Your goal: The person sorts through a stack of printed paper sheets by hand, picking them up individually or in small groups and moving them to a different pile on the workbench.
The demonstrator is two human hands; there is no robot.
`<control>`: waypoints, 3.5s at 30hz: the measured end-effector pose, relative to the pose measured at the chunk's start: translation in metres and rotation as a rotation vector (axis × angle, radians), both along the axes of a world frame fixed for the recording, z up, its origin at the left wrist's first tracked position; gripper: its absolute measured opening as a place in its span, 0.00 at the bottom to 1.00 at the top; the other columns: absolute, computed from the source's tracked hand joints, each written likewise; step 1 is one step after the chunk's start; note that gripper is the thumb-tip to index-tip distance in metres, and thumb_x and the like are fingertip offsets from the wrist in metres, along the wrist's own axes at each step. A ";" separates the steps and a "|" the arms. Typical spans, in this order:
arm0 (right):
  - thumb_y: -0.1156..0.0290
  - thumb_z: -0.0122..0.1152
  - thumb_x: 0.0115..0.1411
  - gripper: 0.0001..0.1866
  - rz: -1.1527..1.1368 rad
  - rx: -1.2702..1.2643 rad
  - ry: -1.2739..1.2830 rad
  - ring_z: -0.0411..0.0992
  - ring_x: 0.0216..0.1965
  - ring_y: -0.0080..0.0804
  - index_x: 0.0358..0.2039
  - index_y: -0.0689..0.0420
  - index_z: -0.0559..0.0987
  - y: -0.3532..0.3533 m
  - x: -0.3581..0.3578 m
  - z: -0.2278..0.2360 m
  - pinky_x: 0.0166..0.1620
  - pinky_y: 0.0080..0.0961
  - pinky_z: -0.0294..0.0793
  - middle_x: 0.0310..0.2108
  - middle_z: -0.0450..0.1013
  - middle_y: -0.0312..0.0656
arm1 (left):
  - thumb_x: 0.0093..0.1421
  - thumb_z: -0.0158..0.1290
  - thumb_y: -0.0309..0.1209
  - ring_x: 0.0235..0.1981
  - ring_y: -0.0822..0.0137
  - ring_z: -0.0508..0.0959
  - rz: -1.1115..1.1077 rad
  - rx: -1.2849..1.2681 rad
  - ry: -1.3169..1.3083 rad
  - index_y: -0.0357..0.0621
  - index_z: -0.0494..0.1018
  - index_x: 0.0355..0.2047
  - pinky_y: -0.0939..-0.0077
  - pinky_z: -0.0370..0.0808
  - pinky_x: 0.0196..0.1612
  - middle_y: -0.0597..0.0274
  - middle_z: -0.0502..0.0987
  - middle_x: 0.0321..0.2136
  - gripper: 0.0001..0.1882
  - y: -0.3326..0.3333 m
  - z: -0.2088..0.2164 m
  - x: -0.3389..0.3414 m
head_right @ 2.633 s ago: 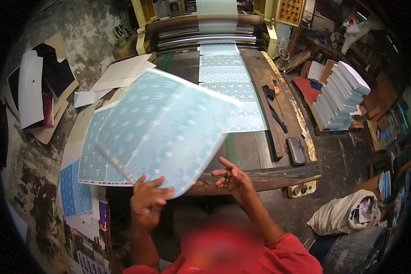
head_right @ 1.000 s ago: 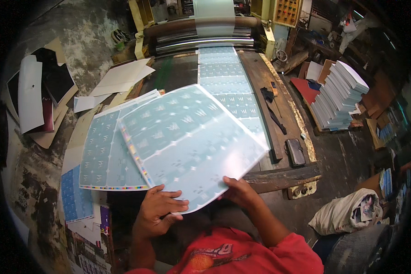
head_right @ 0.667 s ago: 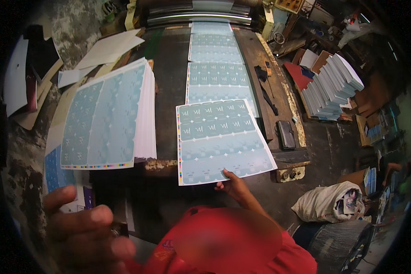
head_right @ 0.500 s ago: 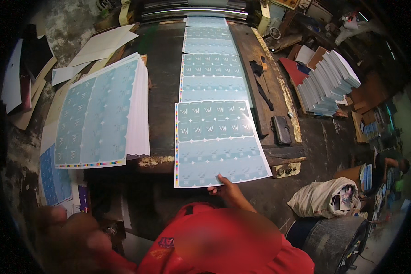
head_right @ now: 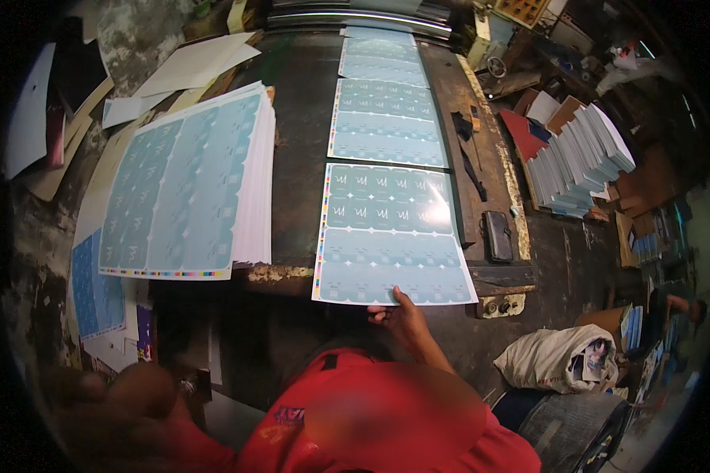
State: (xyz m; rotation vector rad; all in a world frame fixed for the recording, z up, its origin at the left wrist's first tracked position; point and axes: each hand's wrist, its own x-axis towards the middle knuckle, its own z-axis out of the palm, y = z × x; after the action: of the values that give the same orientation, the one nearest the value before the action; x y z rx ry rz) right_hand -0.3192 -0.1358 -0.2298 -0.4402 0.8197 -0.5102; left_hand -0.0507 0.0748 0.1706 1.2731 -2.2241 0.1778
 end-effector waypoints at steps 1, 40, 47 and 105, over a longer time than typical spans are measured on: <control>0.50 0.46 0.69 0.26 -0.008 0.000 0.006 0.76 0.28 0.36 0.52 0.63 0.67 -0.005 0.006 0.002 0.48 0.46 0.75 0.33 0.77 0.55 | 0.60 0.57 0.50 0.49 0.67 0.78 0.021 -0.040 -0.104 0.68 0.63 0.61 0.55 0.69 0.55 0.75 0.77 0.50 0.30 0.012 0.000 0.006; 0.64 0.57 0.64 0.17 0.053 -0.085 -0.242 0.73 0.22 0.31 0.48 0.61 0.71 -0.033 0.047 0.061 0.36 0.36 0.79 0.29 0.75 0.42 | 0.48 0.65 0.51 0.64 0.48 0.66 0.540 0.086 0.160 0.48 0.79 0.48 0.44 0.52 0.68 0.58 0.76 0.55 0.30 -0.066 -0.187 0.027; 0.55 0.54 0.66 0.22 0.132 -0.024 -0.005 0.75 0.32 0.39 0.48 0.63 0.70 0.014 -0.006 -0.021 0.43 0.40 0.75 0.30 0.76 0.47 | 0.39 0.72 0.41 0.55 0.51 0.75 0.723 0.005 0.227 0.43 0.78 0.48 0.59 0.67 0.55 0.57 0.80 0.49 0.34 -0.071 -0.200 0.079; 0.43 0.46 0.63 0.46 0.771 -1.814 0.612 0.41 0.72 0.59 0.69 0.66 0.49 -0.161 0.437 0.241 0.70 0.56 0.43 0.71 0.45 0.58 | 0.63 0.56 0.34 0.23 0.53 0.75 1.038 -0.199 0.499 0.39 0.75 0.24 0.55 0.69 0.49 0.55 0.75 0.20 0.13 -0.089 -0.221 0.080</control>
State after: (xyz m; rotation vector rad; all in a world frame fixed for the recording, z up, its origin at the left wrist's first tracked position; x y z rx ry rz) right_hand 0.1182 -0.2968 0.0110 -2.5580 0.4583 -0.2432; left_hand 0.0293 -0.0137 -0.0508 1.9661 -0.9598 0.3965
